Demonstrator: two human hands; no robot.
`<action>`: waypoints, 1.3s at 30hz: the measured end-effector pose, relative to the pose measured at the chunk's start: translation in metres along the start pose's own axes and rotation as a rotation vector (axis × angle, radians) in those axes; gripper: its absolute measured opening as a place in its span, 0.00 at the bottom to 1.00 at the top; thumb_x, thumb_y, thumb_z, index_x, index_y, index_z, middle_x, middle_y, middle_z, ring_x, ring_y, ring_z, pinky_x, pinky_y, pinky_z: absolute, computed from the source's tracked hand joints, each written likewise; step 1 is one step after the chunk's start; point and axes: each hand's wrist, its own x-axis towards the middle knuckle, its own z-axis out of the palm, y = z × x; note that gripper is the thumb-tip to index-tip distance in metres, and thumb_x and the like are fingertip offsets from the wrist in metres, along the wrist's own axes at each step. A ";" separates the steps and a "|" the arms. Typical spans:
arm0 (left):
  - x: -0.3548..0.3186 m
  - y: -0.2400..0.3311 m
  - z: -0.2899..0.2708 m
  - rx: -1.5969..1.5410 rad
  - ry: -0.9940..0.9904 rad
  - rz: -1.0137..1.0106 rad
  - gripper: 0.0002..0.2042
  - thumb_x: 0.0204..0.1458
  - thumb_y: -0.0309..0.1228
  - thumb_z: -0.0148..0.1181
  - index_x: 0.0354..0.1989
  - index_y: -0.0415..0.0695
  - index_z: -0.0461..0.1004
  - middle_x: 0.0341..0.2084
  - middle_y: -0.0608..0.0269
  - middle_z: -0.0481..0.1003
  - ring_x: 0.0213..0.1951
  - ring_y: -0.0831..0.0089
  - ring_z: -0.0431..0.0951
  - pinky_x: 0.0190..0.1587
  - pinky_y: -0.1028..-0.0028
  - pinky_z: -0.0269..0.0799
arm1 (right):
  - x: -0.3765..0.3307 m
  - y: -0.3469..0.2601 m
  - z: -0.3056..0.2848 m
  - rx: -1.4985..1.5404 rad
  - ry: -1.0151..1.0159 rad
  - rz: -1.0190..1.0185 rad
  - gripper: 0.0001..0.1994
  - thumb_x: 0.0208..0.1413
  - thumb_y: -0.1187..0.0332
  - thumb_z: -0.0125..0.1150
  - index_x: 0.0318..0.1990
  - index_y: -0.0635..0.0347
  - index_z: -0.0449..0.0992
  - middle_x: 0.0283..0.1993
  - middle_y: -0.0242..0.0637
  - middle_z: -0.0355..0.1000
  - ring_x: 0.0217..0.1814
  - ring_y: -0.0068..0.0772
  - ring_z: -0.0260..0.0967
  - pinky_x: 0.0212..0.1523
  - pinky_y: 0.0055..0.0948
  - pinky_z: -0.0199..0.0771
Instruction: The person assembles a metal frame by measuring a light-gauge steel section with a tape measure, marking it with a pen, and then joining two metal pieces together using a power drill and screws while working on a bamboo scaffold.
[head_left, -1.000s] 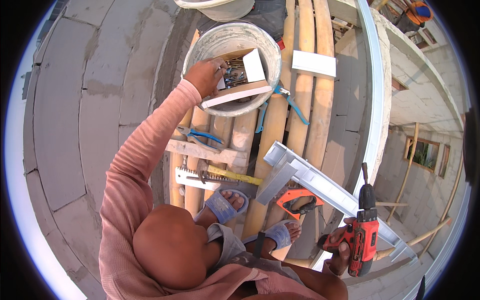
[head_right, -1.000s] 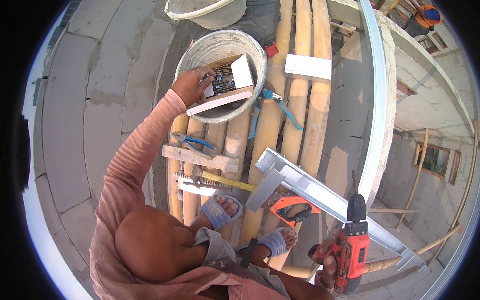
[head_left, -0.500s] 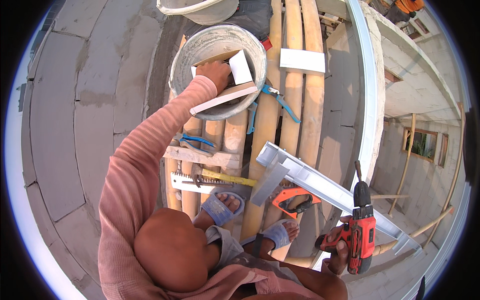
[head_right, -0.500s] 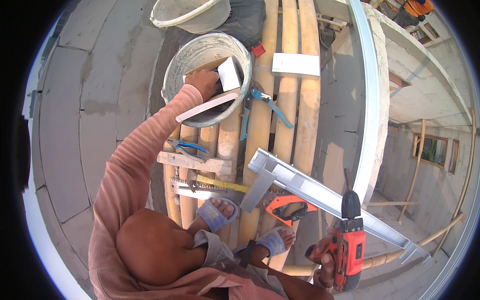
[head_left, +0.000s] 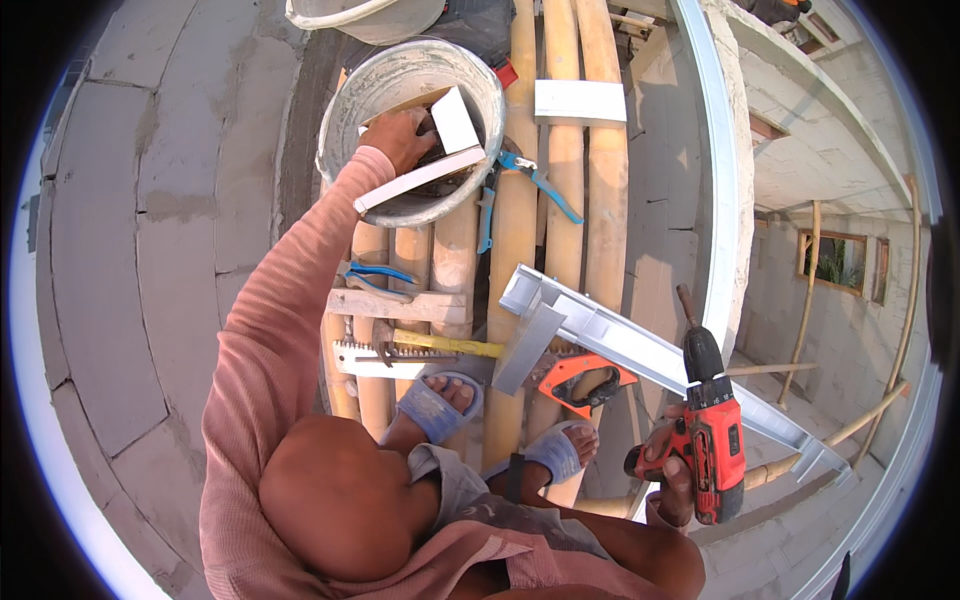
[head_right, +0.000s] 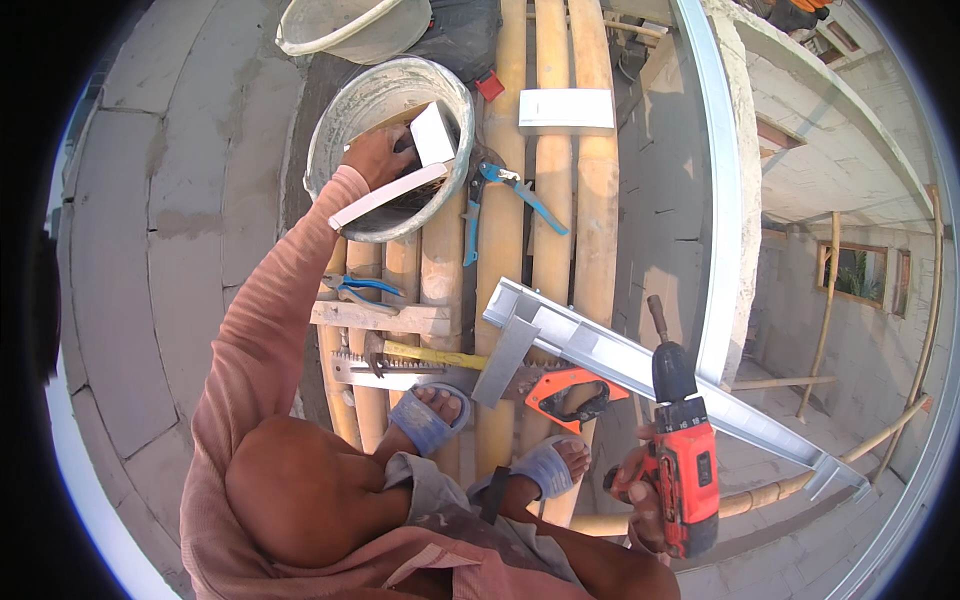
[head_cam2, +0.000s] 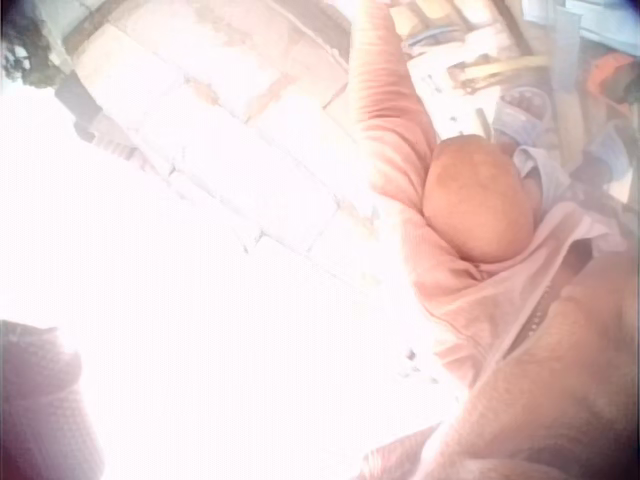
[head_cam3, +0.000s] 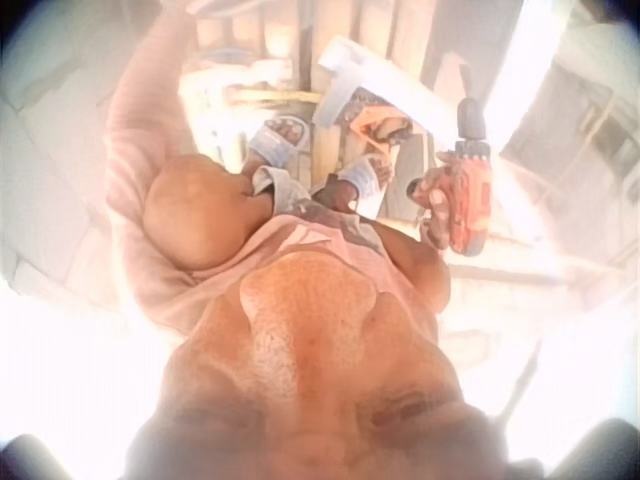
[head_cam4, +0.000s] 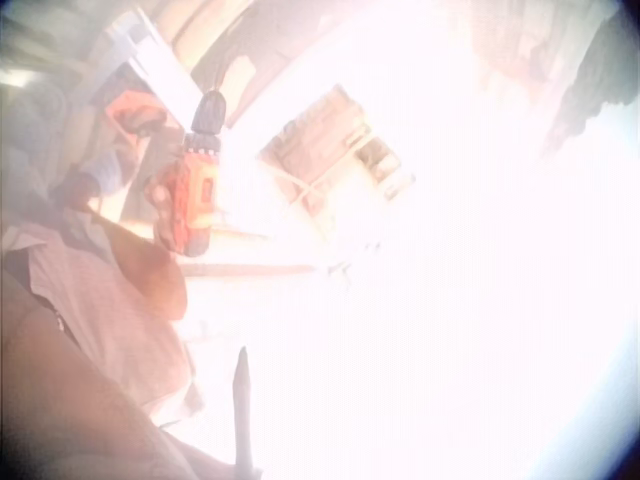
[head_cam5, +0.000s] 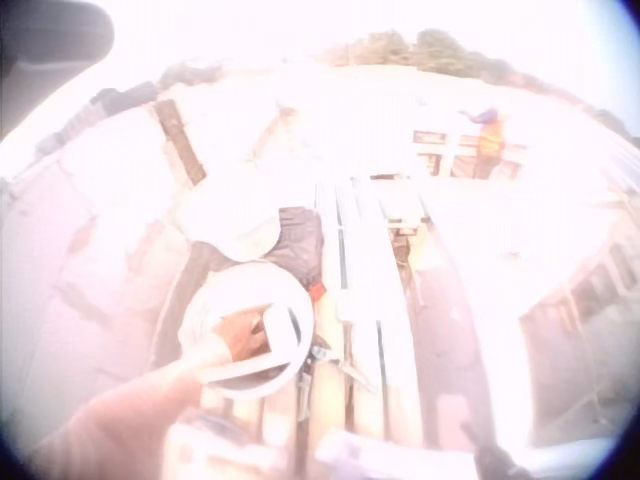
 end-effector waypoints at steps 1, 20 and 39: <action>-0.002 -0.007 -0.007 -0.119 -0.015 0.015 0.16 0.59 0.41 0.61 0.45 0.41 0.81 0.43 0.46 0.83 0.46 0.47 0.82 0.54 0.57 0.76 | -0.001 0.000 0.000 0.004 -0.013 -0.002 0.36 0.50 0.53 0.68 0.59 0.72 0.65 0.28 0.34 0.71 0.23 0.24 0.69 0.25 0.22 0.68; -0.166 0.148 -0.046 -1.462 -0.660 0.117 0.13 0.65 0.29 0.60 0.54 0.37 0.80 0.43 0.61 0.78 0.43 0.74 0.79 0.50 0.72 0.76 | 0.017 0.013 -0.005 0.067 -0.511 0.062 0.32 0.51 0.61 0.75 0.57 0.72 0.68 0.30 0.37 0.74 0.29 0.29 0.71 0.31 0.24 0.70; -0.139 0.137 -0.067 -1.137 -1.081 0.228 0.11 0.58 0.27 0.69 0.47 0.35 0.84 0.34 0.59 0.80 0.35 0.76 0.78 0.39 0.75 0.72 | 0.014 -0.024 0.011 -0.917 -0.535 0.150 0.23 0.43 0.61 0.77 0.46 0.59 0.77 0.37 0.40 0.76 0.40 0.46 0.77 0.44 0.36 0.78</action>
